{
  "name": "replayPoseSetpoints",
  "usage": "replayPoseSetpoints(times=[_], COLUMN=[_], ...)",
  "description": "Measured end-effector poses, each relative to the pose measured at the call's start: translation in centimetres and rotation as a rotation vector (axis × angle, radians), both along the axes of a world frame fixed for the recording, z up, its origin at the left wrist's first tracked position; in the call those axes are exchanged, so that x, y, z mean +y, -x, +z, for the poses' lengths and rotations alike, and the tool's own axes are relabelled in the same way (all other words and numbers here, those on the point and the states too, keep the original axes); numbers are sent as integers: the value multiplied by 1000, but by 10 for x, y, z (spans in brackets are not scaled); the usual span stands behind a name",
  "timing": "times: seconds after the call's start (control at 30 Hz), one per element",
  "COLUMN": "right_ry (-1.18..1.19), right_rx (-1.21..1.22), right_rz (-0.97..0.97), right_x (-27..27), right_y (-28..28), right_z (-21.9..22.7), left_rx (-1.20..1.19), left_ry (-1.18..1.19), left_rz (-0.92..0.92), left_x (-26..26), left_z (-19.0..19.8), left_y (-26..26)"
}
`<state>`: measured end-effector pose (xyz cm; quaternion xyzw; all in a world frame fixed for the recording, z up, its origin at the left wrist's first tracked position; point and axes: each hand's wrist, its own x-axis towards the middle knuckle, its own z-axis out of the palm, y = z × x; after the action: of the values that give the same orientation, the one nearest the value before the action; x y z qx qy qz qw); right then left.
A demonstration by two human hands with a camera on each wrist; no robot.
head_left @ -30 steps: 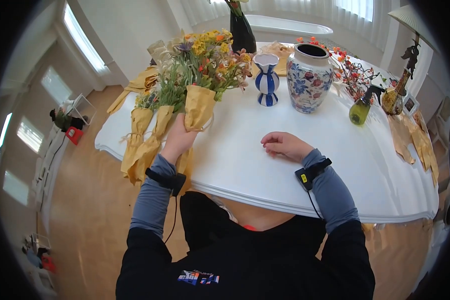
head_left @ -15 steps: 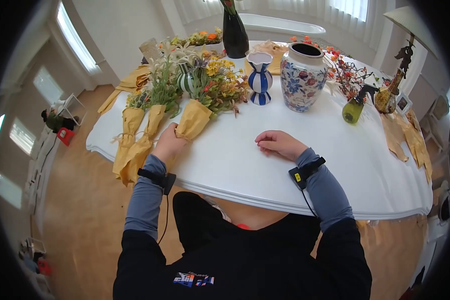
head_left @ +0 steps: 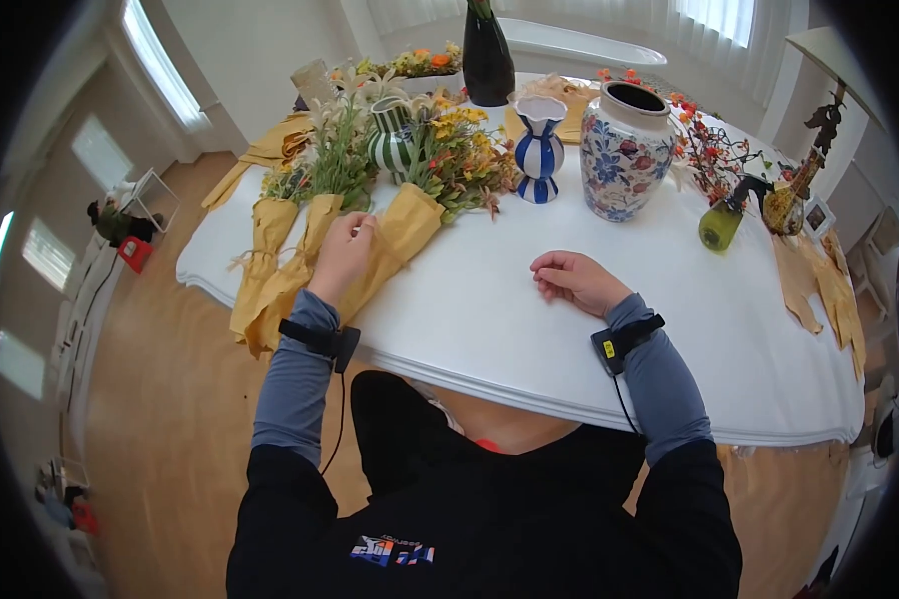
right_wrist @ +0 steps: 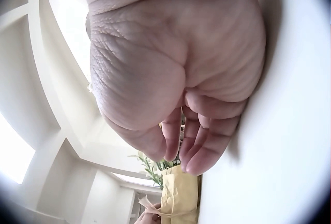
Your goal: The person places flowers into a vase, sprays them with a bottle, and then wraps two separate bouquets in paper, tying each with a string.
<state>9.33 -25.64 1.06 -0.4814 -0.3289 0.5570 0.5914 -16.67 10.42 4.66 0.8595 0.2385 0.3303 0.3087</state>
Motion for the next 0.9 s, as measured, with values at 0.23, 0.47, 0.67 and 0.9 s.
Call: replayPoseSetpoints(times=[0.23,0.47,0.67,0.9], right_ry=[24,-44,-244,21], right_rx=[-20,-161,-103,-394], right_rz=[-106,-177,-37,2], right_x=[5,18,31,32], right_y=[7,33,64,59], right_z=[5,10,13,6], left_rx=[-152,-355,-240,-288], left_ry=[160,82,396,380], left_rz=[-57,-208,-487,-393], left_x=[-30,-132,-205,-200], left_z=[38,59,3,-40], left_y=[-7,-31,-57,-66])
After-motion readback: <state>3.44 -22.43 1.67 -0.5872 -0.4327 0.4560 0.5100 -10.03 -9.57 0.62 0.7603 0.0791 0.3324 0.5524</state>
